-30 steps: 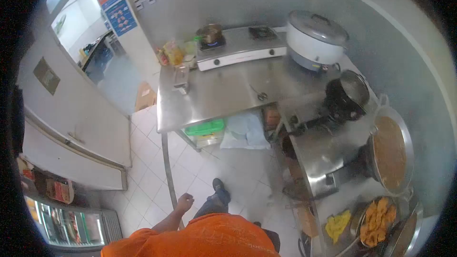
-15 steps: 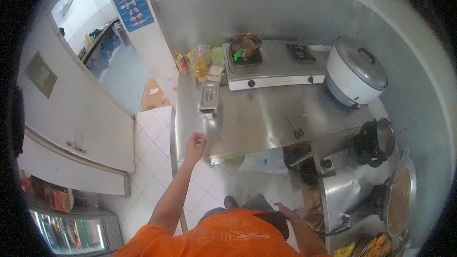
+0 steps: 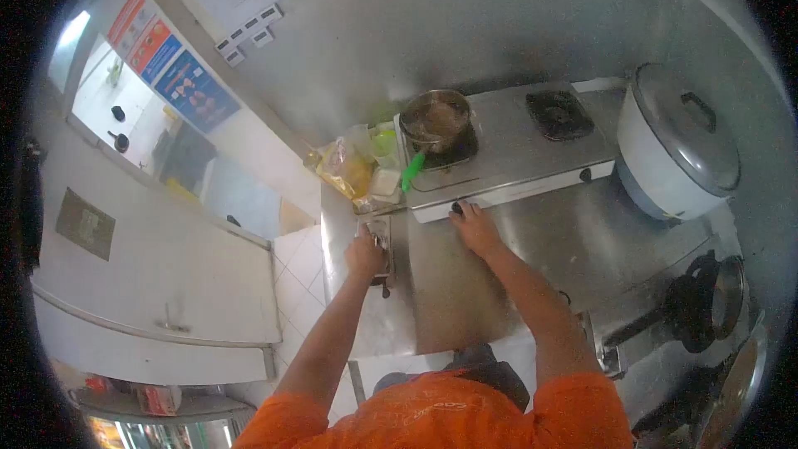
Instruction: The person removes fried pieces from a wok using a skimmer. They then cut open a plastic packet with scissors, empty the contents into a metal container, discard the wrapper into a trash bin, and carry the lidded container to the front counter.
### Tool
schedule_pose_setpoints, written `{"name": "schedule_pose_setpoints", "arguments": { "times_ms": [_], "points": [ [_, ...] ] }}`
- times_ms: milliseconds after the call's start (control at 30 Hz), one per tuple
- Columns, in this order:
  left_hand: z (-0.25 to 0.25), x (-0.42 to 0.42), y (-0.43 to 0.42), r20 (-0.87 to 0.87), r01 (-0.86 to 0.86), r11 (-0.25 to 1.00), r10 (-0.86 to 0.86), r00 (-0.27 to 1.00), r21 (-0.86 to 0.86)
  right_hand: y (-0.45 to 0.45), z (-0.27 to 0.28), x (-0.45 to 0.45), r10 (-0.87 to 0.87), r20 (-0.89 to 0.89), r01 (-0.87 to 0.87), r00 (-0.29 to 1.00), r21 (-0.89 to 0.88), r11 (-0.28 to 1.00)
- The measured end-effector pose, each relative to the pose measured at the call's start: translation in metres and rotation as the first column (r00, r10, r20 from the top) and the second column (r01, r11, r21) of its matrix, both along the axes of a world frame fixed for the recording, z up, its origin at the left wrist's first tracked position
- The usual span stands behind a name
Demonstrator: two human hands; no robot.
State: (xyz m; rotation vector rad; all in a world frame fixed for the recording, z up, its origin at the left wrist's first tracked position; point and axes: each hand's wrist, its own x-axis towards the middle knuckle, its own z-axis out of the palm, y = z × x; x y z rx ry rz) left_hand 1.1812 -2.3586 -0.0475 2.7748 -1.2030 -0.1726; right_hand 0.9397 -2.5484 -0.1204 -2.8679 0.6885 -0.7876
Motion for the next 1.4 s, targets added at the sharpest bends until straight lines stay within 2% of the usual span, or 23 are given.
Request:
{"name": "schedule_pose_setpoints", "arguments": {
  "times_ms": [67,167,233,267,300,367,400,500,533,567,600,667,700,733,800,833,867,967,1033,1067,1167,1267,1400],
  "points": [
    [0.003,-0.002,-0.003,-0.022,-0.046,0.999,0.046,0.999,-0.001,-0.021,0.006,0.007,0.094,-0.056,-0.093,0.994,0.024,0.995],
    [0.002,0.005,-0.003,-0.068,-0.131,0.991,0.129,0.989,-0.02,-0.039,-0.005,0.017,0.135,-0.094,-0.132,0.986,0.036,0.991],
    [0.031,0.002,0.003,-0.127,-0.159,0.981,0.144,0.981,-0.113,-0.043,-0.011,0.019,0.084,-0.097,-0.076,0.992,0.084,0.994],
    [0.041,0.006,0.006,-0.155,-0.169,0.972,0.145,0.977,-0.161,-0.043,-0.015,0.019,0.052,-0.097,-0.042,0.994,0.105,0.994],
    [0.039,0.015,0.015,-0.156,-0.181,0.955,0.147,0.977,-0.233,-0.037,-0.022,0.024,-0.09,-0.067,0.103,0.994,0.227,0.968],
    [0.043,0.034,0.036,-0.09,-0.219,0.906,0.2,0.976,-0.361,-0.021,-0.035,0.042,-0.37,-0.05,0.351,0.928,0.456,0.818],
    [0.052,0.047,0.053,-0.142,-0.217,0.862,0.17,0.975,-0.457,-0.019,-0.034,0.045,-0.413,-0.025,0.365,0.911,0.519,0.773],
    [0.049,0.081,0.106,-0.211,-0.289,0.808,0.207,0.955,-0.514,-0.034,0.021,0.034,-0.345,-0.255,0.428,0.903,0.495,0.756],
    [0.044,0.092,0.125,-0.237,-0.3,0.789,0.2,0.951,-0.537,-0.041,0.062,0.034,-0.49,-0.136,0.458,0.861,0.628,0.629],
    [0.026,0.102,0.139,-0.318,-0.387,0.781,0.253,0.914,-0.49,-0.057,0.092,0.037,-0.545,-0.017,0.449,0.838,0.589,0.672],
    [0.015,0.103,0.148,-0.308,-0.388,0.82,0.272,0.911,-0.422,-0.074,0.119,0.041,-0.584,0.1,0.446,0.806,0.546,0.709],
    [-0.011,0.098,0.167,-0.251,-0.351,0.89,0.283,0.926,-0.289,-0.088,0.193,0.066,-0.43,0.14,0.312,0.892,0.496,0.81],
    [-0.024,0.094,0.17,-0.205,-0.319,0.918,0.273,0.94,-0.235,-0.107,0.195,0.085,-0.348,0.113,0.278,0.931,0.403,0.872],
    [-0.027,0.084,0.169,-0.25,-0.327,0.921,0.272,0.929,-0.211,-0.124,0.192,0.104,-0.266,0.076,0.231,0.961,0.305,0.924],
    [-0.063,0.081,0.172,-0.222,-0.283,0.941,0.241,0.945,-0.184,-0.145,0.196,0.149,-0.115,0.026,0.099,0.993,0.352,0.931],
    [-0.081,0.082,0.172,-0.181,-0.268,0.945,0.235,0.955,-0.189,-0.151,0.194,0.172,-0.109,-0.058,0.122,0.992,0.336,0.934],
    [-0.079,0.079,0.168,-0.199,-0.272,0.946,0.236,0.951,-0.174,-0.158,0.188,0.193,-0.103,-0.14,0.143,0.985,0.319,0.937],
    [-0.068,0.07,0.157,-0.216,-0.297,0.943,0.262,0.94,-0.149,-0.188,0.139,0.244,-0.2,-0.241,0.253,0.95,0.214,0.943],
    [-0.072,0.071,0.156,-0.194,-0.333,0.929,0.301,0.934,-0.161,-0.189,0.143,0.254,-0.234,-0.3,0.314,0.925,0.252,0.915],
    [-0.073,0.069,0.16,-0.233,-0.332,0.917,0.281,0.931,-0.22,-0.19,0.145,0.256,-0.25,-0.332,0.345,0.91,0.269,0.899],
    [-0.061,0.06,0.168,-0.209,-0.322,0.916,0.276,0.938,-0.238,-0.203,0.139,0.262,-0.215,-0.348,0.298,0.912,0.207,0.932],
    [-0.063,0.054,0.187,-0.266,-0.309,0.911,0.237,0.934,-0.273,-0.193,0.167,0.261,-0.217,-0.352,0.349,0.91,0.371,0.86],
    [-0.055,0.042,0.199,-0.29,-0.361,0.9,0.287,0.913,-0.245,-0.203,0.156,0.266,-0.234,-0.408,0.385,0.882,0.34,0.858]
  ]
}}
